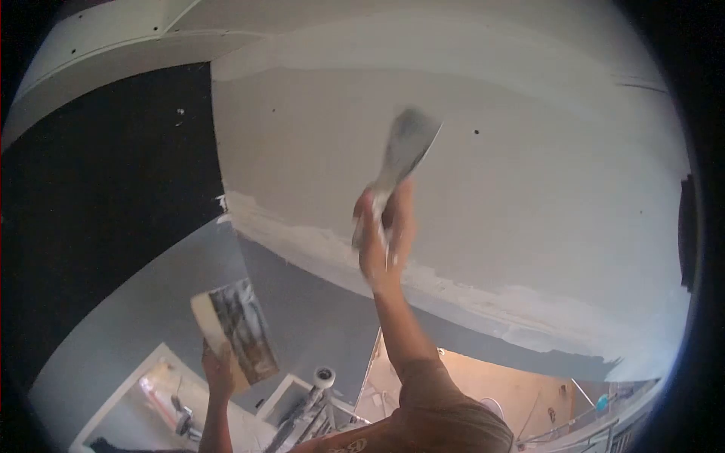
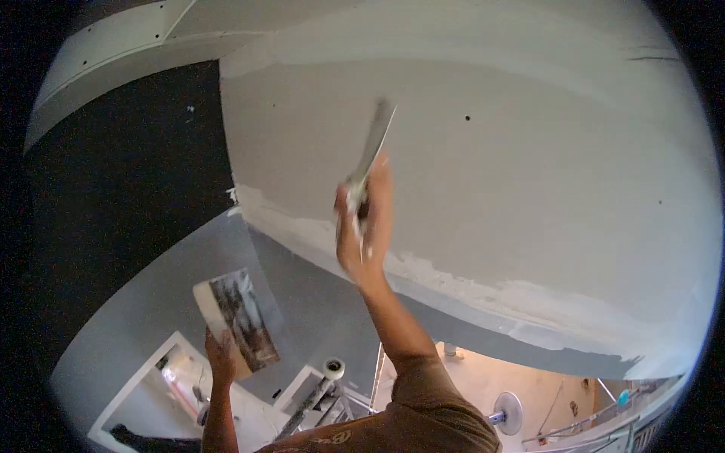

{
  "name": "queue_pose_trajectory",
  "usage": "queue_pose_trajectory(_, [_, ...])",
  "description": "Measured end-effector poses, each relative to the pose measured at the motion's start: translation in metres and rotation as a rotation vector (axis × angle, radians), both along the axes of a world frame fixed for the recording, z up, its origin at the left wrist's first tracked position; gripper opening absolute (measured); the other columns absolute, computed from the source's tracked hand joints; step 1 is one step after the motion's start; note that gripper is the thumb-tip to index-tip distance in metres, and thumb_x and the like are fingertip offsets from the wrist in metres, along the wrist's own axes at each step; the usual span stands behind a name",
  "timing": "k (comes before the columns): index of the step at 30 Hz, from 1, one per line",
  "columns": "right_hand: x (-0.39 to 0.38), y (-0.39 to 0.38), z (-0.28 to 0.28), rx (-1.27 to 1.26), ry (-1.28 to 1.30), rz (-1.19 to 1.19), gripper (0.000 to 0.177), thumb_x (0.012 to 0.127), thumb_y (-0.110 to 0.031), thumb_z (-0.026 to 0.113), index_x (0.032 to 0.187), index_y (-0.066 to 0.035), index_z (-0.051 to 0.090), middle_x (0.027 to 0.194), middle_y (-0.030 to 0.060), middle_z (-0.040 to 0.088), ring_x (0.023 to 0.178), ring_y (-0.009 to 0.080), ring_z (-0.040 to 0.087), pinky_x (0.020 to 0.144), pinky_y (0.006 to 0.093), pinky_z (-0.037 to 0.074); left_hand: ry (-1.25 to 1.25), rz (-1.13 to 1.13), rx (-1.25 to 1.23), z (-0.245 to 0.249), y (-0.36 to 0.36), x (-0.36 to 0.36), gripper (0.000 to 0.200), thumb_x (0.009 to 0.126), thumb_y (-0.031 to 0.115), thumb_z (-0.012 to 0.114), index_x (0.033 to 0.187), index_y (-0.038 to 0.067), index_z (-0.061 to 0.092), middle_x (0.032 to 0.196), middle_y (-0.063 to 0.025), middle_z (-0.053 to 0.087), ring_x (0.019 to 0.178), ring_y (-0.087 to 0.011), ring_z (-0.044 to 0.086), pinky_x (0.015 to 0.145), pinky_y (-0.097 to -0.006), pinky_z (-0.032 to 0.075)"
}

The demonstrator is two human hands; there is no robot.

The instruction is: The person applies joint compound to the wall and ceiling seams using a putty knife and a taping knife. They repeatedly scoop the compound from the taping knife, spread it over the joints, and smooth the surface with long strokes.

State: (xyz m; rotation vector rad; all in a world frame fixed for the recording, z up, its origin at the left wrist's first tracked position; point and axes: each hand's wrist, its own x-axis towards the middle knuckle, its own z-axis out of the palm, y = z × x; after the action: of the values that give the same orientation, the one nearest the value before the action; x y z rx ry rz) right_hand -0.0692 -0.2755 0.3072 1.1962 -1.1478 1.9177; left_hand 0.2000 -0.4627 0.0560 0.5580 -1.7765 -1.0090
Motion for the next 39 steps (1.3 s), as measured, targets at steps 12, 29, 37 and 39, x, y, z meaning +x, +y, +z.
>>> queue_pose_trajectory(12, [-0.092, -0.032, 0.182, -0.569, 0.483, -0.478, 0.066, 0.096, -0.004, 0.050, 0.154, 0.008, 0.023, 0.163, 0.0284, 0.018, 0.152, 0.0409, 0.017, 0.122, 0.0483, 0.019, 0.062, 0.031, 0.305, -0.041, 0.001, 0.047, 0.054, 0.099, 0.028, 0.058, 0.139, -0.005, 0.043, 0.122, -0.0159, 0.056, 0.110, -0.0240, 0.054, 0.097, -0.0366, 0.043])
queue_pose_trajectory(29, [-0.030, -0.312, 0.188, -0.452, 0.389, -0.154, 0.088, 0.077, 0.013, 0.038, 0.158, 0.006, 0.006, 0.165, 0.0271, -0.008, 0.154, 0.0429, 0.001, 0.124, 0.0510, 0.006, 0.255, 0.203, 0.460, -0.120, -0.015, 0.099, 0.069, 0.101, 0.033, 0.057, 0.154, -0.002, 0.028, 0.151, -0.0206, 0.041, 0.135, -0.0335, 0.044, 0.112, -0.0448, 0.035])
queue_pose_trajectory(37, [-0.002, -0.273, 0.085, -0.119, 0.496, -0.006, 0.071, 0.096, -0.006, 0.048, 0.157, 0.007, 0.014, 0.163, 0.0283, 0.016, 0.153, 0.0389, 0.014, 0.123, 0.0447, 0.012, 0.391, 0.037, 0.288, -0.128, -0.077, 0.054, 0.064, 0.102, 0.042, 0.056, 0.148, 0.002, 0.038, 0.134, -0.0103, 0.052, 0.120, -0.0231, 0.054, 0.098, -0.0366, 0.048])
queue_pose_trajectory(39, [0.037, -0.215, 0.012, 0.332, 0.306, 0.222, 0.063, 0.096, -0.011, 0.050, 0.154, 0.001, 0.029, 0.156, 0.0259, 0.037, 0.146, 0.0388, 0.035, 0.119, 0.0452, 0.026, 0.312, 0.095, 0.178, -0.107, -0.080, 0.043, 0.064, 0.102, 0.042, 0.055, 0.148, 0.002, 0.038, 0.135, -0.0106, 0.052, 0.121, -0.0235, 0.054, 0.099, -0.0376, 0.047])
